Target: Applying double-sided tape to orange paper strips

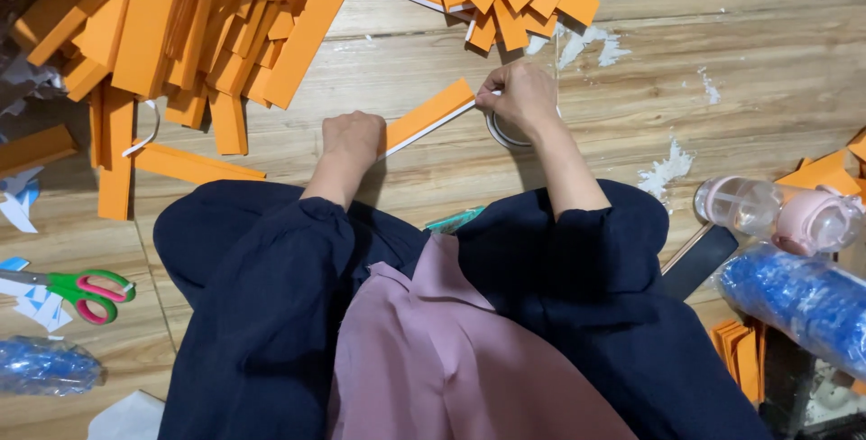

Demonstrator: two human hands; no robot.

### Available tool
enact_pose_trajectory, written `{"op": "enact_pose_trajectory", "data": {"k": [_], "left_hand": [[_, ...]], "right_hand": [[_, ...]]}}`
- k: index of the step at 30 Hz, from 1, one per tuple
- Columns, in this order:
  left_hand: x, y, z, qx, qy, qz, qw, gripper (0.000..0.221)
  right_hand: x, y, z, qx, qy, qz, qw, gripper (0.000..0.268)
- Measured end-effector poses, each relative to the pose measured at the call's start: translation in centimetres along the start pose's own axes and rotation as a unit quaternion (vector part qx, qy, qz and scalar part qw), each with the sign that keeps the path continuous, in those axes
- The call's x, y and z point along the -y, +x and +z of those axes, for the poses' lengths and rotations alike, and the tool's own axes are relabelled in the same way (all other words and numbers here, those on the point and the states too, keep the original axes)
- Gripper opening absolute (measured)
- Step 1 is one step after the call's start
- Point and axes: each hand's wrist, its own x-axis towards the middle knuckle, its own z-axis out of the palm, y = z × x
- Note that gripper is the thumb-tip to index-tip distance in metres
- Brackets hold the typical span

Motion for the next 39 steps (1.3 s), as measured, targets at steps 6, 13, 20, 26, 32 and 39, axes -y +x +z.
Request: {"op": "enact_pose_trajectory", "data": {"k": [6, 13, 20, 26, 32, 39], "left_hand": [[0.2, 0.6, 0.9, 0.002, 0.011, -0.004, 1.000, 0.031], [-0.1, 0.0, 0.3, 0.005, 0.009, -0.004, 1.000, 0.032], [0.1, 0.3, 0.5, 0.007, 0.009, -0.003, 1.000, 0.032], [0.4, 0.8, 1.5, -0.006, 0.015, -0.002, 1.000, 0.032], [0.5, 1.2, 1.9, -0.006, 0.023, -0.004, 1.000, 0.032], [0.5, 1.4, 1.9, -0.002, 0.027, 0.000, 1.000, 0.030]], "right_hand": [[-0.9, 0.9, 1.6, 0.000, 0.001, 0.020, 1.000, 0.010], [-1.1, 1.1, 1.8, 0.005, 0.013, 0.018, 1.000, 0.010], [-0.8, 1.1, 1.5, 0.007, 0.016, 0.025, 1.000, 0.009], [-0.6, 0.9, 1.5, -0.009, 0.013, 0.009, 1.000, 0.009], [-0.7, 1.0, 1.6, -0.020, 0.008, 0.001, 1.000, 0.008], [-0.8, 1.1, 2.3, -0.036, -0.007, 0.013, 0.999, 0.006]]}}
